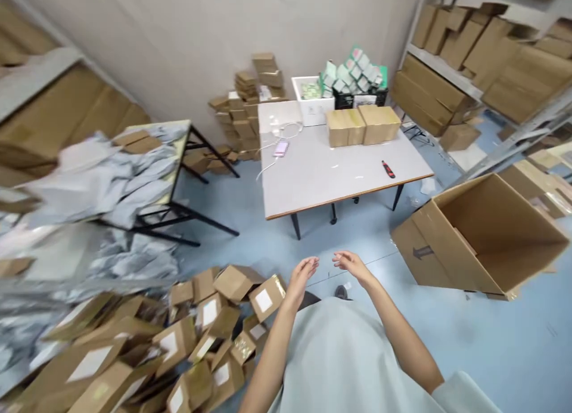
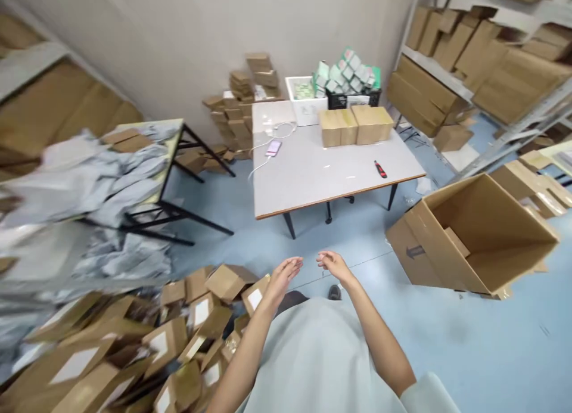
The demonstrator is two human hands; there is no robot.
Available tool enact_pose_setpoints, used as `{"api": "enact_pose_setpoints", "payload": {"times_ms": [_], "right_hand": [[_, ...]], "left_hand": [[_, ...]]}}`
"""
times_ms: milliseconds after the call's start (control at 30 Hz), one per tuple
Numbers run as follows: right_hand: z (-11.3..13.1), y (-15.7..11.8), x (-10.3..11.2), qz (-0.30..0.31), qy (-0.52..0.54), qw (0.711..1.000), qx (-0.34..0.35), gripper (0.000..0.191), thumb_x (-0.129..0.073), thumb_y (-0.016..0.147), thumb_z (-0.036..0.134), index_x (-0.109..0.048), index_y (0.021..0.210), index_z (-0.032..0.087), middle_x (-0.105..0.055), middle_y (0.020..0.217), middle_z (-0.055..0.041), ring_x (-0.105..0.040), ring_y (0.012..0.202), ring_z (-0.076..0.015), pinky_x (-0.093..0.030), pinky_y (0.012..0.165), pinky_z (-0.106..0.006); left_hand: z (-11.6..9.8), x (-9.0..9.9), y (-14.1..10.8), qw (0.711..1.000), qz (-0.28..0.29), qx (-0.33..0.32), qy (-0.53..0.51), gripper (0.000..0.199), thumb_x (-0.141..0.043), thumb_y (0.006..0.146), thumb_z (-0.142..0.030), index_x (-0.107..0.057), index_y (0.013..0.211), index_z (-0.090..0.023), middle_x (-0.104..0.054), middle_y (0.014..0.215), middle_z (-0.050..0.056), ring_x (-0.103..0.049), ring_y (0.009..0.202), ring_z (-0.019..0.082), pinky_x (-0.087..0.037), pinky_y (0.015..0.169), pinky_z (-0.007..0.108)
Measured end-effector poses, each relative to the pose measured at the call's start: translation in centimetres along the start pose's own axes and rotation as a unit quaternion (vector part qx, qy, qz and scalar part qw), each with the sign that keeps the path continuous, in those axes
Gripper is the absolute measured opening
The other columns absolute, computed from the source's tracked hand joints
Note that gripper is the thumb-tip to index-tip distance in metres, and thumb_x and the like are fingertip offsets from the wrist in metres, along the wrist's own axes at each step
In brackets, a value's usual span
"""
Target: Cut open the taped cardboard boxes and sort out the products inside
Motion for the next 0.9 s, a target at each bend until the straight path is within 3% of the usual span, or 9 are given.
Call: {"api": "enact_pose_setpoints", "payload": {"times_ms": [100, 200, 433, 667, 767, 900], "right_hand": [[2.7, 0.9, 5.0, -0.040, 0.046, 0.998, 0.013, 0.068, -0.088, 0.082, 0.078, -0.081, 0.123, 0.024, -0.086, 0.131, -0.0163, -0.083, 0.118, -0.0339, -0.058, 0.116, -0.054], [4.9, 3.1, 8.7, -0.071, 0.078, 0.994, 0.012, 0.077, -0.090, 0.076, 0.084, -0.082, 0.123, 0.024, -0.086, 0.131, -0.0166, -0.084, 0.118, -0.0340, -0.058, 0.115, -0.053], [10.4, 12.1, 16.8, -0.124, 0.093, 0.988, 0.011, 0.082, -0.094, 0.068, 0.084, -0.083, 0.122, 0.023, -0.087, 0.125, -0.0167, -0.085, 0.111, -0.0328, -0.060, 0.109, -0.051], [19.2, 20.0, 26.5, -0.177, 0.054, 0.983, 0.020, 0.074, -0.095, 0.071, 0.076, -0.082, 0.121, 0.024, -0.087, 0.118, -0.0125, -0.083, 0.111, -0.0329, -0.061, 0.104, -0.048], [22.6, 23.2, 30.4, -0.200, 0.046, 0.978, 0.034, 0.071, -0.094, 0.073, 0.073, -0.081, 0.125, 0.025, -0.086, 0.119, -0.0109, -0.081, 0.115, -0.0330, -0.061, 0.101, -0.046], [25.3, 27.8, 34.5, -0.218, 0.058, 0.974, 0.028, 0.072, -0.095, 0.072, 0.070, -0.080, 0.126, 0.025, -0.084, 0.124, -0.0120, -0.078, 0.117, -0.0323, -0.061, 0.101, -0.045]], "left_hand": [[-2.9, -5.7, 3.1, 0.999, 0.048, -0.002, 0.015, 0.082, -0.097, 0.061, -0.084, -0.083, 0.113, -0.022, -0.082, 0.143, 0.021, -0.075, 0.140, 0.040, -0.051, 0.129, 0.055], [-5.2, -10.2, 6.3, 0.996, 0.081, 0.012, 0.023, 0.082, -0.099, 0.060, -0.083, -0.084, 0.112, -0.021, -0.082, 0.142, 0.021, -0.075, 0.138, 0.040, -0.051, 0.128, 0.054], [-10.2, -19.2, 17.3, 0.992, 0.118, 0.045, 0.016, 0.080, -0.104, 0.056, -0.079, -0.087, 0.110, -0.022, -0.084, 0.139, 0.020, -0.076, 0.137, 0.040, -0.049, 0.129, 0.054], [-17.8, -30.3, 29.4, 0.985, 0.167, 0.047, 0.016, 0.076, -0.104, 0.057, -0.075, -0.085, 0.108, -0.022, -0.083, 0.139, 0.020, -0.077, 0.134, 0.038, -0.048, 0.129, 0.055], [-21.0, -34.7, 33.4, 0.982, 0.184, 0.043, 0.025, 0.074, -0.104, 0.059, -0.073, -0.085, 0.108, -0.022, -0.083, 0.138, 0.020, -0.077, 0.135, 0.038, -0.047, 0.129, 0.054], [-24.4, -39.4, 37.4, 0.978, 0.204, 0.026, 0.034, 0.068, -0.100, 0.069, -0.071, -0.085, 0.113, -0.022, -0.082, 0.141, 0.019, -0.076, 0.135, 0.036, -0.047, 0.129, 0.052]]}}
Point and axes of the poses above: each hand's wrist, its own y-axis towards the middle knuckle, its own x-axis out of the back of the hand, z = x × y, the point moved 2 cm from there along y, towards the middle knuckle
